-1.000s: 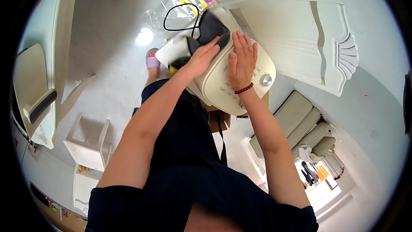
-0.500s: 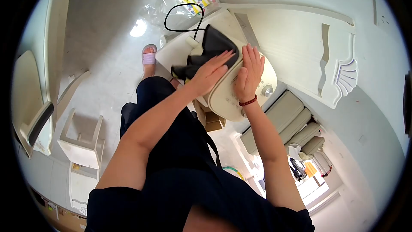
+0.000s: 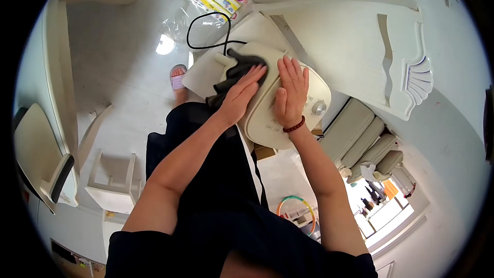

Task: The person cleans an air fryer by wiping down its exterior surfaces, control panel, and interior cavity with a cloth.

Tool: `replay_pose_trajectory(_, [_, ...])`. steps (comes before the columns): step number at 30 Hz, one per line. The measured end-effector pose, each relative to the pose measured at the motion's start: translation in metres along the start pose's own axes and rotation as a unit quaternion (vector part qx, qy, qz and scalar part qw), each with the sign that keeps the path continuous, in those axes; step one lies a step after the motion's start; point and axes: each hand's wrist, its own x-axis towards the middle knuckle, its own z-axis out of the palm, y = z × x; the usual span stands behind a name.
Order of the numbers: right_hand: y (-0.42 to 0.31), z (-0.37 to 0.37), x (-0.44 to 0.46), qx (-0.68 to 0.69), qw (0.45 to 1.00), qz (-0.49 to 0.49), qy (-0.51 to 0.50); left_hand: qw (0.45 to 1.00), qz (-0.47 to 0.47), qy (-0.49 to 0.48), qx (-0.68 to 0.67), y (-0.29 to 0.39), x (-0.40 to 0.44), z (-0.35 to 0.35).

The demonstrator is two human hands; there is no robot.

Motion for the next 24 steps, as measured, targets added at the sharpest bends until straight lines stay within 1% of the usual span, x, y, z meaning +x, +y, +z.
replay_pose_trajectory(1, [0.002, 0.0, 0.001, 0.005, 1.0, -0.002, 0.003, 0.999, 0.031, -0.027, 0.019, 0.007, 0.016, 0.001])
replay_pose_trajectory(2, [0.003, 0.0, 0.003, 0.005, 1.0, -0.005, 0.006, 0.997, 0.042, -0.049, 0.043, 0.004, 0.034, 0.0])
replay_pose_trajectory(3, [0.004, 0.0, 0.003, 0.004, 1.0, -0.008, 0.008, 0.994, 0.053, -0.072, 0.066, -0.002, 0.056, -0.004])
replay_pose_trajectory(4, [0.003, -0.001, 0.0, 0.003, 1.0, -0.007, 0.006, 0.989, 0.081, -0.091, 0.083, -0.022, 0.078, -0.011])
replay_pose_trajectory(5, [0.001, -0.002, -0.001, 0.003, 1.0, -0.003, 0.002, 0.983, 0.038, -0.107, 0.143, -0.025, 0.095, -0.021])
replay_pose_trajectory(7, [0.001, -0.003, 0.002, 0.003, 1.0, -0.006, 0.001, 0.995, -0.067, -0.056, 0.047, -0.05, 0.11, -0.033])
replay_pose_trajectory(10, [0.001, -0.004, 0.003, -0.001, 1.0, 0.0, 0.0, 0.99, -0.136, 0.037, 0.02, -0.077, 0.08, -0.045])
replay_pose_trajectory(13, [0.002, -0.002, 0.002, -0.006, 1.0, -0.001, 0.004, 0.98, -0.181, 0.063, -0.057, -0.074, 0.025, -0.047])
replay_pose_trajectory(15, [0.003, -0.001, 0.002, -0.005, 1.0, -0.004, 0.009, 0.974, -0.19, 0.104, -0.065, -0.065, -0.011, -0.031])
replay_pose_trajectory(16, [0.002, -0.001, 0.001, -0.004, 1.0, -0.005, 0.013, 0.979, -0.165, 0.098, -0.069, -0.042, -0.024, -0.018])
replay_pose_trajectory(17, [0.002, -0.001, 0.0, -0.003, 1.0, -0.004, 0.016, 0.988, -0.132, 0.074, -0.008, -0.021, -0.033, -0.008])
replay_pose_trajectory(19, [0.002, -0.001, -0.001, 0.0, 1.0, -0.009, 0.023, 0.996, -0.067, 0.047, -0.049, 0.008, -0.038, 0.01])
replay_pose_trajectory(22, [0.003, -0.003, -0.002, 0.003, 0.999, -0.014, 0.039, 0.999, 0.027, 0.011, 0.016, 0.014, -0.032, 0.018])
replay_pose_trajectory(24, [0.004, 0.0, -0.006, 0.005, 0.998, -0.019, 0.059, 0.999, 0.008, 0.035, -0.04, 0.007, -0.039, 0.021])
